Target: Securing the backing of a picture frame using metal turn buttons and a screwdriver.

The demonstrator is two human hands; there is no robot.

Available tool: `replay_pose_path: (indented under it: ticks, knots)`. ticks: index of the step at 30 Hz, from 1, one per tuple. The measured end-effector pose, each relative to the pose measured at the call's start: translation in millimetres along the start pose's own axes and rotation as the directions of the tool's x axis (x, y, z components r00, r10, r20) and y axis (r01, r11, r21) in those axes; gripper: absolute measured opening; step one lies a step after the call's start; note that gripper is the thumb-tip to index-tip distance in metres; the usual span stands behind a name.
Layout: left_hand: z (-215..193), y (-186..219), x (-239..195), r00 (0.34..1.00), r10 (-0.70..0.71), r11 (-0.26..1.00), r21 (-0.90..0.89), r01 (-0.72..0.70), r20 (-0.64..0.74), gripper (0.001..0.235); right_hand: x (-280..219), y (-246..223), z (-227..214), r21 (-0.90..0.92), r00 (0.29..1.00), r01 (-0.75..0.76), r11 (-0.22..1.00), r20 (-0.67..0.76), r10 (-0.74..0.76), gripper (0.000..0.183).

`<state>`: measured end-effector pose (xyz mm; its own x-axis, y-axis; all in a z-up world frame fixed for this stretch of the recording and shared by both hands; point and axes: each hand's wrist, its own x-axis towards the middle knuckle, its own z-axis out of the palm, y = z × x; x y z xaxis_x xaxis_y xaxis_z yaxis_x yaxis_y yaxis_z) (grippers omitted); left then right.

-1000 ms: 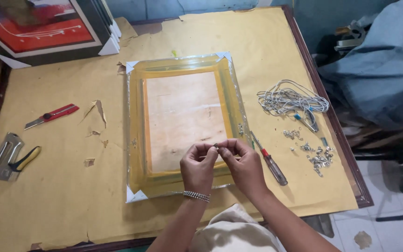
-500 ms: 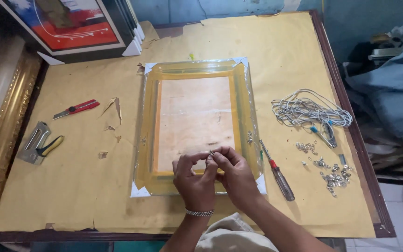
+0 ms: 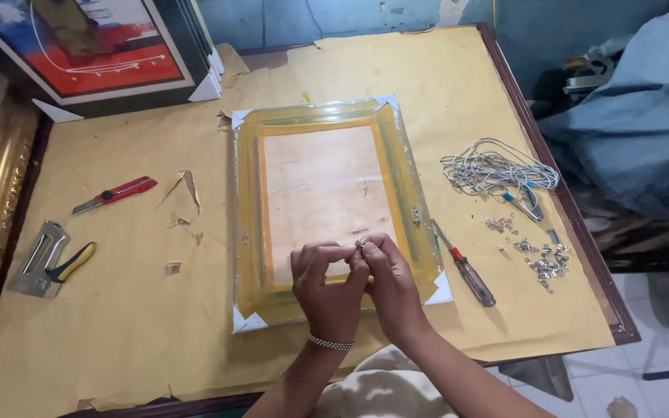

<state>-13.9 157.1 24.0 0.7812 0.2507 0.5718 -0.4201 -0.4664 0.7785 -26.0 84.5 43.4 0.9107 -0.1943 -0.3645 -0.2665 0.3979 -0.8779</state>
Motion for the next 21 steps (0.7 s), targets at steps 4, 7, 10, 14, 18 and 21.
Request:
replay_pose_path:
  ticks: [4,7,10,14,18,21]
  knots:
    - [-5.7,-7.3,1.3,0.999,-0.011,0.998,-0.067,0.014,0.041,0.017,-4.1,2.2,7.1,-0.206,0.992,0.095,0.974,-0.057,-0.108,0.024]
    - [-11.4,-11.2,2.4,0.995,-0.071,0.994,-0.076,0.076,0.075,0.014,-2.9,7.8,9.4,-0.347,0.981,0.160,0.924,-0.052,-0.189,0.030]
    - [-14.7,-18.2,5.0,0.988,-0.128,0.990,-0.049,0.132,0.085,0.012,-1.2,13.3,14.3,-0.197,0.994,0.029,0.980,-0.095,-0.049,0.026]
    - [-17.0,-35.1,6.4,0.997,-0.060,0.986,-0.154,0.068,0.055,0.014,6.5,33.3,11.6,-0.068,0.994,-0.025,0.997,-0.108,0.018,0.018]
    - [-17.6,-39.8,8.4,0.999,0.025,0.987,-0.159,-0.019,0.034,0.014,11.9,43.1,4.4,0.102,0.995,-0.093,0.990,-0.033,0.097,0.010]
    - [-18.4,-38.0,10.8,0.996,0.082,0.986,-0.145,-0.077,0.031,0.015,9.0,39.5,7.3,0.165,0.993,-0.102,0.981,-0.042,0.111,0.010]
